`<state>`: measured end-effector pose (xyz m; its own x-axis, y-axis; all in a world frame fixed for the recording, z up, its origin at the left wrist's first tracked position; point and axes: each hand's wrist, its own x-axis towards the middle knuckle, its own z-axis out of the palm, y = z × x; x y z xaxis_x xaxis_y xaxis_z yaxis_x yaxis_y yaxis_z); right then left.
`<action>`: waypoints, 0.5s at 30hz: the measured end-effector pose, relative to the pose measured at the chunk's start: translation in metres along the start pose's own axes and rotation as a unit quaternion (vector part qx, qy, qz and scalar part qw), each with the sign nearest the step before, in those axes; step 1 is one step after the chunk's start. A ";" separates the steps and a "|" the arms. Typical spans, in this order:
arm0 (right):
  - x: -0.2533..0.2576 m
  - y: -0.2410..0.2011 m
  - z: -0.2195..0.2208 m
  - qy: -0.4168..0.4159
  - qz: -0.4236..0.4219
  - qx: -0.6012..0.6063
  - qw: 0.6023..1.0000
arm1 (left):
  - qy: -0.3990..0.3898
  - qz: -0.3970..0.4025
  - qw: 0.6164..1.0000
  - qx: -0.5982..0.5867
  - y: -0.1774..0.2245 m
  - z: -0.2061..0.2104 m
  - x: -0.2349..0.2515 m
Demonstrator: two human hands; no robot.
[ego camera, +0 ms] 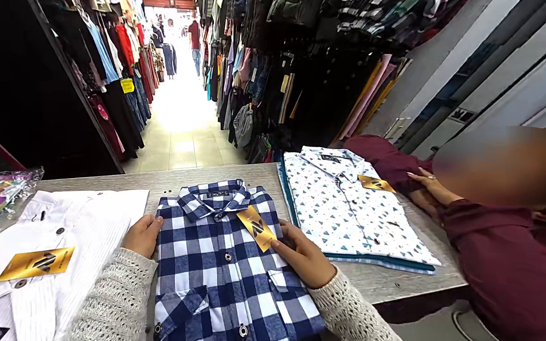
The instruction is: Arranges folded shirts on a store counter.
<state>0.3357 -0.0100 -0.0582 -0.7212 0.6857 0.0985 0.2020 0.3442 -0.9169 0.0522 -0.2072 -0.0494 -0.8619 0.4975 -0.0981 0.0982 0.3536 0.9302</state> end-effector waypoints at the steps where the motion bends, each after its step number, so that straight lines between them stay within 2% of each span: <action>1: 0.000 0.001 0.002 0.006 -0.009 -0.013 1.000 | 0.011 0.001 1.000 -0.017 0.003 -0.001 -0.003; 5: -0.005 -0.006 0.007 0.009 0.009 -0.063 0.998 | 0.016 -0.002 1.000 0.003 0.013 -0.002 -0.009; 7: -0.004 -0.007 0.007 0.009 0.020 -0.092 0.996 | 0.019 0.000 1.000 -0.024 0.016 -0.001 -0.011; 9: -0.003 -0.003 0.008 0.029 0.008 -0.114 0.993 | 0.037 0.034 0.998 -0.027 0.014 -0.002 -0.010; 11: -0.007 -0.001 0.009 0.066 -0.052 -0.152 0.985 | 0.054 0.131 0.987 0.071 0.007 -0.010 -0.005; 13: -0.008 -0.017 0.008 0.085 -0.121 -0.211 0.966 | 0.056 0.261 0.948 0.172 0.005 -0.011 -0.002; 15: -0.009 -0.043 0.018 0.095 -0.192 -0.270 0.939 | 0.018 0.341 0.908 0.241 0.013 0.003 -0.009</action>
<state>0.3215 -0.0420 -0.0266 -0.6887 0.5284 0.4965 0.2949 0.8297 -0.4739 0.0625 -0.2048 -0.0372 -0.5344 0.7073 0.4627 0.8142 0.2839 0.5064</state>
